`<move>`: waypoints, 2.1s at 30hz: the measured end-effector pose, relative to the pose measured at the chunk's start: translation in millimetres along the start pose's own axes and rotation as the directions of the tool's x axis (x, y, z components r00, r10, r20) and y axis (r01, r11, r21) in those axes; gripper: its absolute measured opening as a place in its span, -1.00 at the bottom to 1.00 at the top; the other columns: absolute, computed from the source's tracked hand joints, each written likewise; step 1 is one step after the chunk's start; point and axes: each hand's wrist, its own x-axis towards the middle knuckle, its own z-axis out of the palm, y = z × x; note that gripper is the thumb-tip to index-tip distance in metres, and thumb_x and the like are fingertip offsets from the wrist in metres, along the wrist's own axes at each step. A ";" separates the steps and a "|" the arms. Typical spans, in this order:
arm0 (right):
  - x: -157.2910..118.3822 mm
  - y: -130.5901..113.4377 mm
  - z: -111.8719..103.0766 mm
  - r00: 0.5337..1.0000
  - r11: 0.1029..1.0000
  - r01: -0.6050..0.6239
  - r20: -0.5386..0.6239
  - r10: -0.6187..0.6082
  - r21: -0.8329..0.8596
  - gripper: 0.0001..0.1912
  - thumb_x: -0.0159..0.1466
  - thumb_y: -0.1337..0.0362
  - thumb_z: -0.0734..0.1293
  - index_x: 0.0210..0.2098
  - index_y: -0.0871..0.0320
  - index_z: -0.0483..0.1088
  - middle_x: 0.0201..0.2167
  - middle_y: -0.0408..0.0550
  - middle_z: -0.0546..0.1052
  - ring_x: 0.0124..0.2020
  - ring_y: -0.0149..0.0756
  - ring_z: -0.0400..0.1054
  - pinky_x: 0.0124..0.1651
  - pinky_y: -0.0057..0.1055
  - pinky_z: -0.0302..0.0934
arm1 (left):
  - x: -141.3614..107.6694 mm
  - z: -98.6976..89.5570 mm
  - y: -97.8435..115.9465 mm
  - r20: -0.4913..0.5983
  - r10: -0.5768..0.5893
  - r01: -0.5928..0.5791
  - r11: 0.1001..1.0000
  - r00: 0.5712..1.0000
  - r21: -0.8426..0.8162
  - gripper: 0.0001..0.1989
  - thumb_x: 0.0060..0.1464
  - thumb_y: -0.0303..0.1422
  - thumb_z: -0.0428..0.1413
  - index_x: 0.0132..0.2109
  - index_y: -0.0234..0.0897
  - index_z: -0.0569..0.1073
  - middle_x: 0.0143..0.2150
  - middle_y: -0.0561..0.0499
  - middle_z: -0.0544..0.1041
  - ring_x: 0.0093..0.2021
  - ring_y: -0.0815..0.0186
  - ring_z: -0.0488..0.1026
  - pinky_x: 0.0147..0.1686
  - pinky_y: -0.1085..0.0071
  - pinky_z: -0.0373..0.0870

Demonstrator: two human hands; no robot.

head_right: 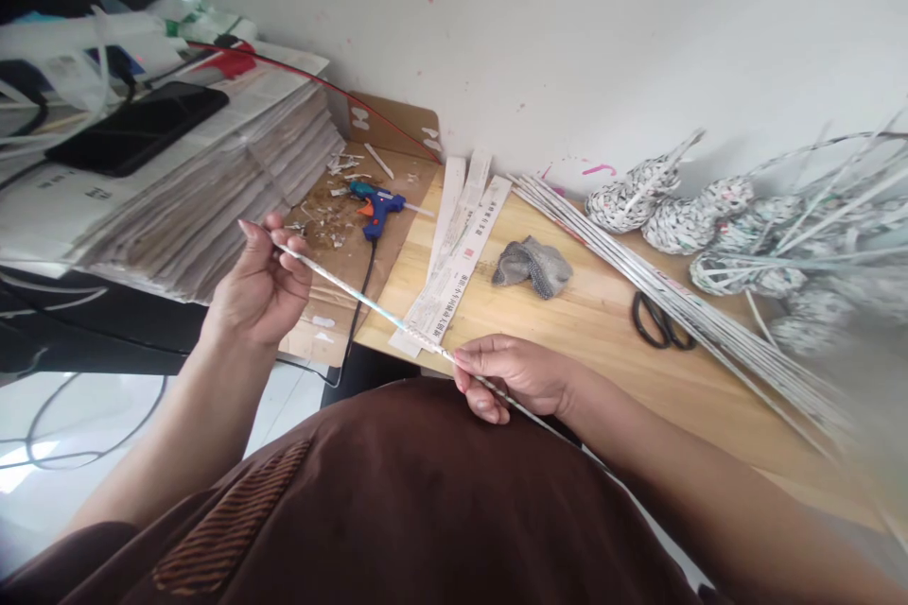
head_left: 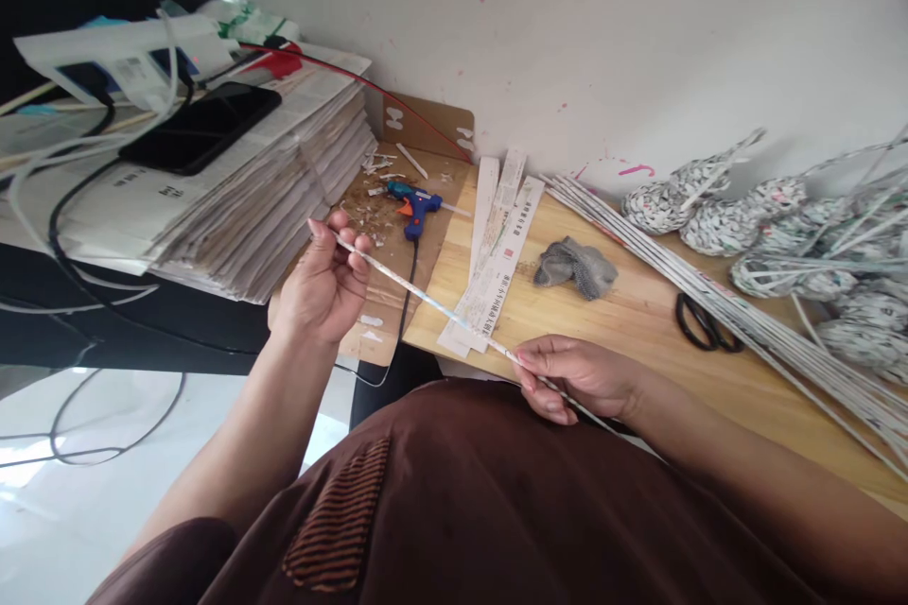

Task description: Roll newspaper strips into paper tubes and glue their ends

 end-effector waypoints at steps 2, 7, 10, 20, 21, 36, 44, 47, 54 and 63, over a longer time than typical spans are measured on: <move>1.7 1.3 -0.1 1.000 1.000 -0.004 0.006 0.004 0.009 -0.68 0.27 0.10 0.32 -0.47 0.22 0.33 -0.76 -0.22 0.32 -0.74 -0.46 0.20 -0.70 -0.57 0.05 | 0.2 -0.1 0.5 0.016 -0.015 0.016 1.000 1.000 -0.017 -0.67 0.31 -0.28 -0.09 -0.25 -0.33 0.50 -0.48 0.08 0.45 -0.41 0.51 0.51 -0.51 0.75 0.45; 2.1 -1.9 5.5 1.000 0.994 -0.004 -0.003 0.004 -0.106 -0.57 0.31 -0.05 0.20 -0.46 0.19 0.30 -0.78 -0.18 0.34 -0.76 -0.39 0.23 -0.72 -0.53 -0.01 | -0.1 1.6 1.4 0.035 -0.023 0.024 0.999 0.999 -0.038 -0.66 0.31 -0.25 -0.10 -0.29 -0.29 0.51 -0.49 0.08 0.44 -0.43 0.53 0.49 -0.52 0.78 0.42; -0.9 -7.1 12.0 0.987 0.905 0.015 -0.140 -0.082 -0.426 -0.46 0.35 -0.13 0.08 -0.29 0.21 0.39 -0.64 -0.12 0.43 -0.67 -0.39 0.28 -0.62 -0.49 0.10 | 0.9 2.0 0.8 -0.036 0.025 -0.025 1.000 0.999 0.014 -0.70 0.28 -0.26 -0.02 -0.30 -0.28 0.52 -0.49 0.07 0.44 -0.42 0.53 0.50 -0.51 0.79 0.42; -1.3 -5.4 12.6 0.801 0.394 0.009 -0.229 -0.553 -0.919 -0.62 0.41 0.04 0.07 -0.30 0.14 0.35 -0.59 -0.17 0.26 -0.56 -0.38 0.16 -0.44 -0.42 0.05 | 1.3 3.6 -2.0 -0.154 0.101 -0.094 0.994 0.983 0.049 -0.68 0.29 -0.31 -0.03 -0.34 -0.31 0.53 -0.48 0.06 0.48 -0.42 0.51 0.51 -0.46 0.74 0.48; -0.9 -5.6 11.7 0.856 0.565 0.070 -0.241 -0.458 -0.822 -0.59 0.41 0.00 0.05 -0.30 0.14 0.34 -0.64 -0.24 0.17 -0.62 -0.43 0.07 -0.50 -0.45 0.02 | 0.9 4.4 -1.4 -0.146 0.092 -0.086 0.995 0.985 0.041 -0.67 0.30 -0.31 -0.05 -0.34 -0.31 0.53 -0.49 0.05 0.47 -0.42 0.51 0.51 -0.47 0.75 0.47; 7.0 -11.7 20.3 0.813 0.402 0.098 -0.159 -0.560 -0.911 -0.63 0.38 -0.01 0.13 -0.31 0.13 0.36 -0.47 -0.10 0.43 -0.45 -0.35 0.29 -0.35 -0.41 0.15 | -0.7 2.4 -4.8 -0.156 0.092 -0.084 0.995 0.984 0.055 -0.70 0.27 -0.30 -0.01 -0.33 -0.34 0.52 -0.50 0.06 0.45 -0.44 0.52 0.50 -0.50 0.76 0.44; 12.4 -9.6 11.4 0.991 0.974 0.087 0.115 -0.064 -0.210 -0.43 0.38 -0.14 -0.01 -0.54 0.12 0.17 -0.83 -0.35 0.00 -0.79 -0.46 0.00 -0.68 -0.52 -0.08 | 0.2 2.8 -2.9 -0.111 0.035 -0.037 0.999 0.993 -0.010 -0.64 0.32 -0.30 -0.10 -0.32 -0.34 0.50 -0.51 0.07 0.42 -0.46 0.56 0.47 -0.51 0.80 0.41; 9.0 -12.3 15.1 0.989 0.890 0.106 -0.049 -0.142 -0.443 -0.37 0.36 -0.19 -0.02 -0.40 0.20 0.35 -0.72 -0.25 0.22 -0.70 -0.44 0.18 -0.60 -0.50 0.06 | 0.8 1.4 -2.3 -0.151 0.068 -0.066 0.998 0.986 0.017 -0.69 0.29 -0.31 -0.04 -0.33 -0.32 0.50 -0.51 0.08 0.43 -0.45 0.55 0.47 -0.51 0.79 0.42; 5.8 -20.7 29.1 0.837 0.535 0.103 -0.218 -0.502 -0.838 -0.58 0.38 -0.04 0.13 -0.25 0.14 0.41 -0.57 -0.20 0.37 -0.55 -0.44 0.23 -0.42 -0.48 0.12 | 0.5 1.7 -5.2 -0.165 0.089 -0.081 0.995 0.982 0.057 -0.73 0.27 -0.29 0.01 -0.33 -0.32 0.50 -0.49 0.07 0.46 -0.43 0.53 0.50 -0.48 0.76 0.46; 12.4 -19.7 25.2 0.815 0.480 0.047 -0.244 -0.525 -0.876 -0.63 0.36 0.03 0.18 -0.36 0.14 0.44 -0.60 -0.20 0.42 -0.58 -0.44 0.22 -0.44 -0.48 0.09 | -6.2 4.4 -8.2 -0.142 0.091 -0.076 0.991 0.986 0.108 -0.74 0.25 -0.28 0.02 -0.31 -0.32 0.50 -0.47 0.06 0.47 -0.42 0.52 0.51 -0.45 0.74 0.46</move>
